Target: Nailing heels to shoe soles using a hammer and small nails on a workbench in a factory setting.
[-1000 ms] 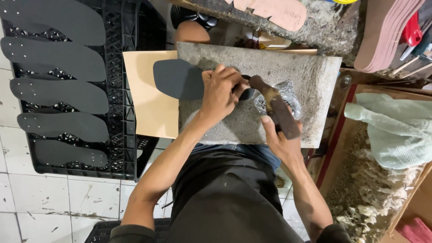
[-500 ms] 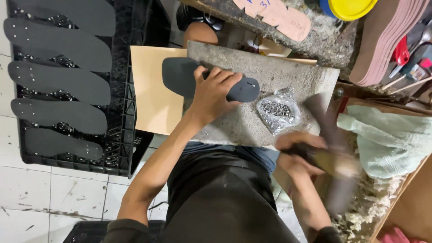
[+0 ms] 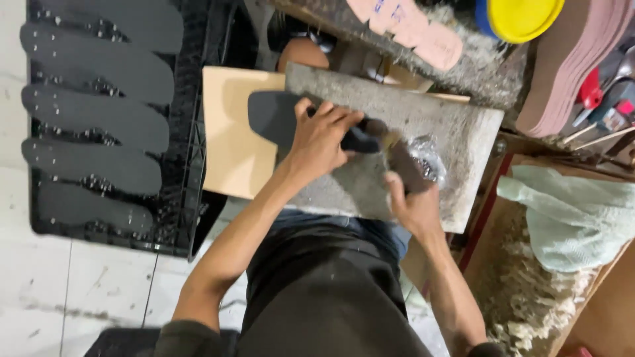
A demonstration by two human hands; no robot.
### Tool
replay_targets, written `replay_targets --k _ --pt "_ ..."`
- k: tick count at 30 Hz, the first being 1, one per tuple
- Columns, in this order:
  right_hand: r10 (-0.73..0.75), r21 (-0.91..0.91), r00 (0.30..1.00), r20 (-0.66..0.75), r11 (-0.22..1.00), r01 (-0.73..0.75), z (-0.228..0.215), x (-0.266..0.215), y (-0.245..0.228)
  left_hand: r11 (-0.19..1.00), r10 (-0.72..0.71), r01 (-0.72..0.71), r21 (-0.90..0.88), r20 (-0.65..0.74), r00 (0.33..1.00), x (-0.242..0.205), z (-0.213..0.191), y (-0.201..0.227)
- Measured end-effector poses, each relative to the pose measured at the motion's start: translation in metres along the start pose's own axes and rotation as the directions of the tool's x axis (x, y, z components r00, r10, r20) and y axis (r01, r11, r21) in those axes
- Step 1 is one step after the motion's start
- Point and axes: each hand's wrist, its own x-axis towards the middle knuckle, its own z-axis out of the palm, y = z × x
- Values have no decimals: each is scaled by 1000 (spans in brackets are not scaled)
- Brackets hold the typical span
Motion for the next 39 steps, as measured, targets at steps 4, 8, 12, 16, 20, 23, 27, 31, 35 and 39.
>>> replay_targets --k 4,8,12,16,20,23,27,31,35,39 --pt "-6 -37 1000 31 999 7 -2 -27 23 1000 27 -28 14 52 998 6 -10 1" --pt "-44 11 999 28 999 44 -3 -2 -3 999 32 -32 5 13 999 3 -4 -2" --pt "-209 237 970 -125 943 234 -55 67 -127 996 92 -93 -7 -34 995 2 -1 -5" --pt "-46 124 991 126 992 30 9 -38 50 999 41 -43 -30 -62 997 2 -2 -4" --pt "3 -15 999 -54 1000 -4 -14 19 -33 994 82 -84 -74 -34 996 3 -5 -4" --pt "-47 65 994 -103 996 53 -22 22 -45 998 56 -56 -23 -7 998 4 -6 2" --pt "85 113 996 26 990 -88 -29 28 -66 994 98 -99 -36 -15 995 3 -11 0" --pt "58 -133 997 42 990 -52 -4 -17 -24 973 167 -174 -152 -59 984 3 -5 -7" --pt "-111 -234 990 87 964 129 -7 -39 -41 985 157 -155 74 -28 987 4 -8 3" --pt "-220 -281 974 58 932 227 2 -35 -50 955 274 -269 120 -18 962 5 -8 7"
